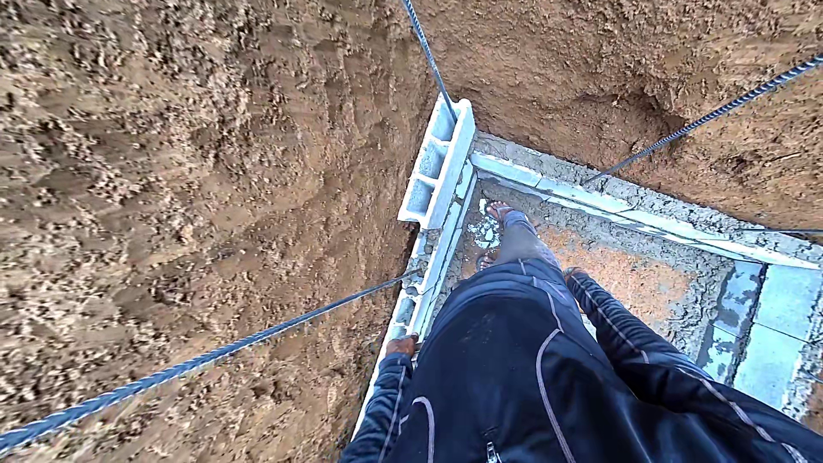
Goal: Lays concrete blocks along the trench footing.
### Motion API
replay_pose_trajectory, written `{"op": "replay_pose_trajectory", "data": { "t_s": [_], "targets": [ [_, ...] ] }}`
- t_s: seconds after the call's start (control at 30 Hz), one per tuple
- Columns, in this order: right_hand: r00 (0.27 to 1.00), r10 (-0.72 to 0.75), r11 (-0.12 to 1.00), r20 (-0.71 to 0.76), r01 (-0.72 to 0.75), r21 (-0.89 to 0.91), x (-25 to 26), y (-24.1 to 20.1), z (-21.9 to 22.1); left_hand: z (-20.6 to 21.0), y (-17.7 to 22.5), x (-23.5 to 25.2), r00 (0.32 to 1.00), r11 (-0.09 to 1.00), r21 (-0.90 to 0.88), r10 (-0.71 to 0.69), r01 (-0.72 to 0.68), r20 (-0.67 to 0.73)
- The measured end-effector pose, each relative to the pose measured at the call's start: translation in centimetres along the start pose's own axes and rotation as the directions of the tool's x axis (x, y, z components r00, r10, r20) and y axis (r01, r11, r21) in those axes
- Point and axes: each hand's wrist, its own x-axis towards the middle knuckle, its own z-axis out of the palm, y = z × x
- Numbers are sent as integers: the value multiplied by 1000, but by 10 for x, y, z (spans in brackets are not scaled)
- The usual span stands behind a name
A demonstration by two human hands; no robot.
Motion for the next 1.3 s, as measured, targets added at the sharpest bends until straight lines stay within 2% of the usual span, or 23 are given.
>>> {"op": "replay_pose_trajectory", "data": {
  "t_s": [0.2, 0.27, 0.37, 0.5, 0.67, 0.83, 0.9, 1.0, 1.07, 1.2, 1.27, 1.3],
  "targets": [
    [993, -120, 952, 12, 119, -283, 8, -2, 5, -2, -2, 4, 999, 1000, 11, 8, -8, -50],
    [991, -131, 960, 6, 129, -249, 0, -3, 4, -2, -3, 5, 998, 1000, 17, 9, -8, -61],
    [996, -86, 993, -12, 85, -79, -15, -3, 2, -1, -3, -2, 998, 1000, 22, -1, 3, -60],
    [994, -105, 994, -28, 104, -37, -8, 13, 10, 10, -11, -1, 998, 1000, 22, 13, -11, -56],
    [996, -82, 989, -22, 79, -123, -27, 29, 10, 15, -1, -15, 1000, 982, 188, 17, -19, 12],
    [990, -129, 948, 63, 141, -285, -40, 34, -1, 21, 14, -14, 999, 980, 194, 39, -42, 21],
    [988, -149, 931, 52, 157, -328, -36, 34, -3, 20, 20, -10, 998, 980, 192, 53, -60, 41],
    [991, -135, 941, 22, 135, -309, -27, 31, -9, 21, 25, -6, 998, 991, 127, 48, -51, 30],
    [991, -131, 948, -15, 121, -294, 1, 29, -12, 22, 25, -6, 999, 997, 67, 34, -33, -12],
    [969, -249, 849, -3, 216, -482, 59, 14, -36, 23, 31, -11, 998, 999, -37, -16, 13, -66],
    [975, -222, 862, 34, 212, -460, 35, -11, -67, 24, 36, -9, 995, 994, -97, -64, 56, -73],
    [982, -188, 908, 13, 179, -378, 19, -25, -83, 25, 40, -7, 994, 985, -156, -85, 72, -73]
  ]
}}
